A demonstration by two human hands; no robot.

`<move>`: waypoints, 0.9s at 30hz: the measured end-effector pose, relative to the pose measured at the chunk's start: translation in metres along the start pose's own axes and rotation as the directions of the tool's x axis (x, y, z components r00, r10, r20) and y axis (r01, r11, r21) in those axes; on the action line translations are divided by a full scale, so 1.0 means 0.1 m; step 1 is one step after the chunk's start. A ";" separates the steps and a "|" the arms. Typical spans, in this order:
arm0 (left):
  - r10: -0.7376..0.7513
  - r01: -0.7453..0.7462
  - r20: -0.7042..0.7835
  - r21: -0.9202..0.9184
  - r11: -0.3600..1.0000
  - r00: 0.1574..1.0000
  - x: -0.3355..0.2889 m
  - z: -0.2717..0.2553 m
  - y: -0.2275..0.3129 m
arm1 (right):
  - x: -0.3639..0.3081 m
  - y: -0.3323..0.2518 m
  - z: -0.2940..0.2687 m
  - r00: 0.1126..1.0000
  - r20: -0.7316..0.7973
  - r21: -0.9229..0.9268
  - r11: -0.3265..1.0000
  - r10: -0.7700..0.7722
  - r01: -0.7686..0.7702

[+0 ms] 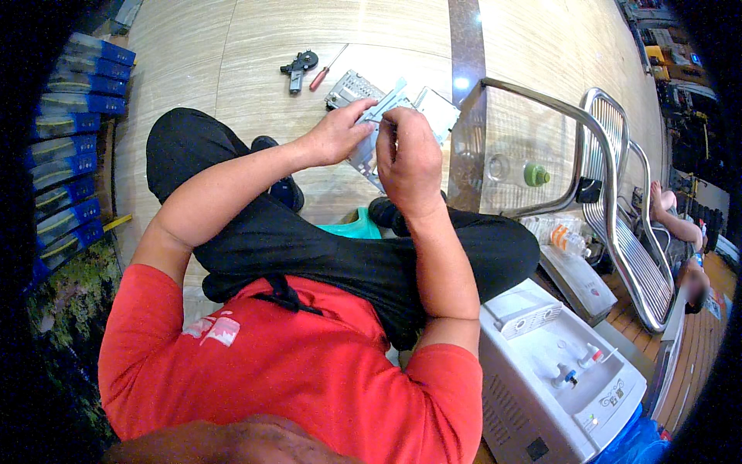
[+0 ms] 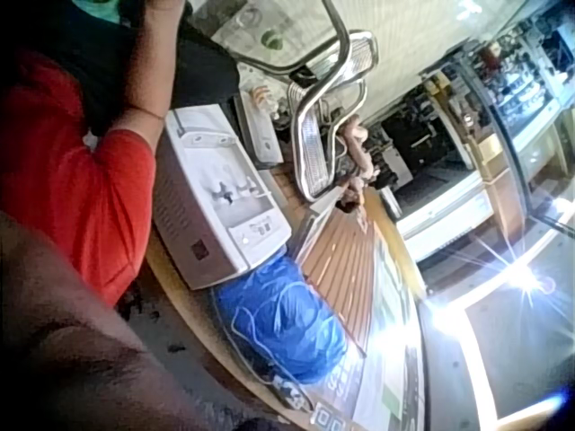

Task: The person assembles components of a metal bracket assembly by hand, fitting metal plates and a small plastic piece together while sitting on the floor.

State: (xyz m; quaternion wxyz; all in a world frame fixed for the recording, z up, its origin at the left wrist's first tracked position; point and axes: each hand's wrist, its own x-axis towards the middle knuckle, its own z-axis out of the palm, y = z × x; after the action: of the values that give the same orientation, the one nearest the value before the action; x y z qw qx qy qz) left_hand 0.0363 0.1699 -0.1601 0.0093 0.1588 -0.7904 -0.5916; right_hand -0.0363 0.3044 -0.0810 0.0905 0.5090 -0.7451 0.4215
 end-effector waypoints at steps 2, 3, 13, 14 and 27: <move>-0.008 0.008 0.009 0.002 1.000 1.000 0.00 0.00 -0.01 | -0.01 -0.02 -0.01 0.999 0.008 0.020 0.999 0.043 -0.043; 0.004 -0.004 -0.002 0.014 1.000 1.000 0.00 0.01 -0.03 | -0.01 -0.03 -0.02 0.996 0.017 0.040 0.996 0.084 -0.085; 0.027 -0.025 -0.026 0.053 0.998 0.999 -0.04 0.00 0.04 | -0.01 0.02 -0.04 0.999 0.023 -0.009 1.000 0.022 -0.022; 0.026 -0.025 -0.026 0.052 0.998 0.999 -0.04 0.00 0.03 | -0.02 0.02 -0.04 0.999 0.034 -0.015 0.999 0.035 -0.035; 0.020 -0.018 -0.028 0.076 0.997 0.999 -0.03 0.00 0.04 | -0.02 -0.02 -0.05 0.990 0.103 -0.039 0.995 0.092 -0.089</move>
State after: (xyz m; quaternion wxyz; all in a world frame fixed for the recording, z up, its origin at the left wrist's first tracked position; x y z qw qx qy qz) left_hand 0.0385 0.1716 -0.1560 0.0204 0.1602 -0.8134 -0.5588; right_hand -0.0348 0.3096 -0.0775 0.0409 0.4944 -0.7783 0.3849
